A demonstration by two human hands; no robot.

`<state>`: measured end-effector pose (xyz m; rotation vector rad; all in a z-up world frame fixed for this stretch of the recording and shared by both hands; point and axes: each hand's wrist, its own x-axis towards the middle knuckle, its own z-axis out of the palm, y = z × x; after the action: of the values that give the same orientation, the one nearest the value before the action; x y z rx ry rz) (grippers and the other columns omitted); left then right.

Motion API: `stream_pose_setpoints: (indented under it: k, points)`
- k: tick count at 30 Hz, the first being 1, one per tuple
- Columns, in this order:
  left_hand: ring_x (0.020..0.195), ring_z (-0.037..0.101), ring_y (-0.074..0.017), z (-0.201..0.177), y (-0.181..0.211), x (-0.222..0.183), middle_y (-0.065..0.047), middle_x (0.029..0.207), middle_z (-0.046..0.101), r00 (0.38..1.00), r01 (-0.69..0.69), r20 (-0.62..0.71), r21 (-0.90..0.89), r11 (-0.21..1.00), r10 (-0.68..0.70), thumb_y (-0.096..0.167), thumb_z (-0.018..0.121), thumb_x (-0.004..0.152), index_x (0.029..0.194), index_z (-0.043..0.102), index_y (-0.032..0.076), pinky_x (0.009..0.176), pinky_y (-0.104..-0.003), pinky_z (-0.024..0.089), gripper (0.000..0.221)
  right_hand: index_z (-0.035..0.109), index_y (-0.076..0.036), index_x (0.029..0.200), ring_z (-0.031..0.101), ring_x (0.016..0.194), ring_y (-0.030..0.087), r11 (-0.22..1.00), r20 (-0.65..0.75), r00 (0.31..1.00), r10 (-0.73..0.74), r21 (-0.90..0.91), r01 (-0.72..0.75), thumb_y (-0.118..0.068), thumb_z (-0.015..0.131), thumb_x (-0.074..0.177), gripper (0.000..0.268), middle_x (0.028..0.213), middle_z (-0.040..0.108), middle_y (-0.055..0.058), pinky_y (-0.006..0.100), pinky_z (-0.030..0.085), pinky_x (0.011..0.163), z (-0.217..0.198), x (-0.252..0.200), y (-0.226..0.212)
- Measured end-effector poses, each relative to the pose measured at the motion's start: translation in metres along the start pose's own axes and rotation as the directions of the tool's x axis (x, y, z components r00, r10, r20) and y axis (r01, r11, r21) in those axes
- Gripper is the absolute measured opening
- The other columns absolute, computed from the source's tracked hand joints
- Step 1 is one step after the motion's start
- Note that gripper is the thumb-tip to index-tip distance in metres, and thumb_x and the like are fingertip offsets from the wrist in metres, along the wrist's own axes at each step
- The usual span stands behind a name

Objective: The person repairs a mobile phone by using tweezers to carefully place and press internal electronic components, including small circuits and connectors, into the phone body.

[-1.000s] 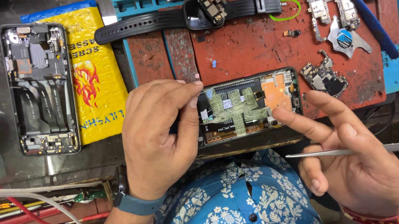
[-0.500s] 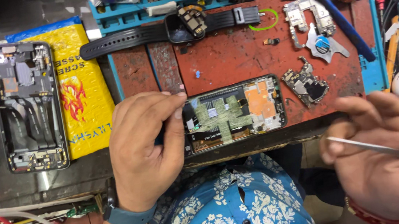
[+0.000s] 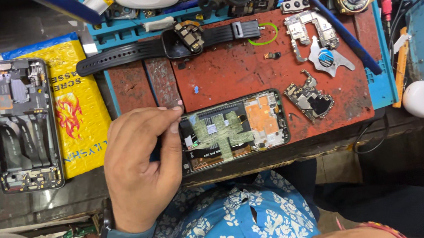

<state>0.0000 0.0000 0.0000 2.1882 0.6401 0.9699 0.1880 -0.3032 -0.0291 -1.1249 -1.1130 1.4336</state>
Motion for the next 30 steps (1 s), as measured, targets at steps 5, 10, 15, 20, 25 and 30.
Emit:
stream_pose_setpoints:
  k: [5,10,15,20,25,30]
  points:
    - [0.106,0.068,-0.0304,0.001,0.001,0.001,-0.012,0.107,0.071,1.000,0.022,0.006,0.007,1.000,-0.022,-0.001,0.070,0.095,0.111,0.070,0.004,0.097,-0.040,0.052,0.017,0.065,0.003,0.114,0.062,0.090,0.030,0.995,0.117,0.993,0.006,0.100,-0.018,-0.021,0.060,0.100,0.028,0.103,0.069,0.020,0.044,0.050,0.085,-0.004,-0.008,0.012]
    - [0.105,0.069,-0.0298,0.002,0.003,0.001,-0.011,0.106,0.071,0.999,0.037,0.004,0.013,0.999,-0.037,-0.002,0.070,0.095,0.110,0.070,0.004,0.096,-0.039,0.052,0.016,0.067,0.003,0.111,0.062,0.080,0.025,0.982,0.195,0.981,-0.009,0.189,-0.028,-0.022,0.059,0.101,0.028,0.099,0.070,0.016,0.038,0.051,0.075,-0.008,-0.021,0.030]
    - [0.105,0.069,-0.0297,0.002,0.002,0.001,-0.011,0.106,0.072,0.999,0.040,0.007,0.022,0.999,-0.040,-0.002,0.069,0.096,0.110,0.070,0.003,0.097,-0.039,0.052,0.015,0.068,0.003,0.108,0.062,0.071,0.019,0.976,0.186,0.981,-0.058,0.218,0.016,-0.024,0.059,0.102,0.029,0.096,0.070,0.013,0.032,0.052,0.066,-0.011,-0.014,0.020]
    - [0.104,0.069,-0.0295,0.003,0.002,0.002,-0.011,0.106,0.072,0.999,0.043,0.007,0.036,0.998,-0.043,-0.002,0.069,0.095,0.108,0.069,0.003,0.097,-0.039,0.052,0.014,0.071,0.001,0.108,0.057,0.062,0.009,0.927,-0.408,0.902,-0.143,-0.375,-0.022,-0.018,0.068,0.092,0.025,0.102,0.074,0.011,0.026,0.048,0.056,-0.005,0.020,-0.052]
    - [0.105,0.070,-0.0288,0.003,0.002,0.001,-0.011,0.106,0.072,0.999,0.037,0.001,0.021,0.999,-0.037,-0.002,0.069,0.096,0.109,0.069,0.003,0.097,-0.038,0.052,0.014,0.070,0.001,0.115,0.039,0.055,0.002,0.671,-0.789,0.524,-0.321,-0.579,-0.462,-0.004,0.083,0.080,0.038,0.101,0.068,0.008,0.021,0.031,0.048,-0.008,0.071,-0.067]
    - [0.105,0.070,-0.0289,0.003,0.003,0.001,-0.011,0.106,0.072,0.999,0.037,-0.001,0.030,0.999,-0.037,-0.002,0.069,0.096,0.109,0.069,0.003,0.097,-0.038,0.053,0.014,0.066,0.003,0.120,0.036,0.056,-0.002,0.627,-0.775,0.488,-0.401,-0.621,-0.470,-0.004,0.086,0.078,0.047,0.127,0.072,0.009,0.017,0.031,0.048,-0.016,0.088,-0.063]
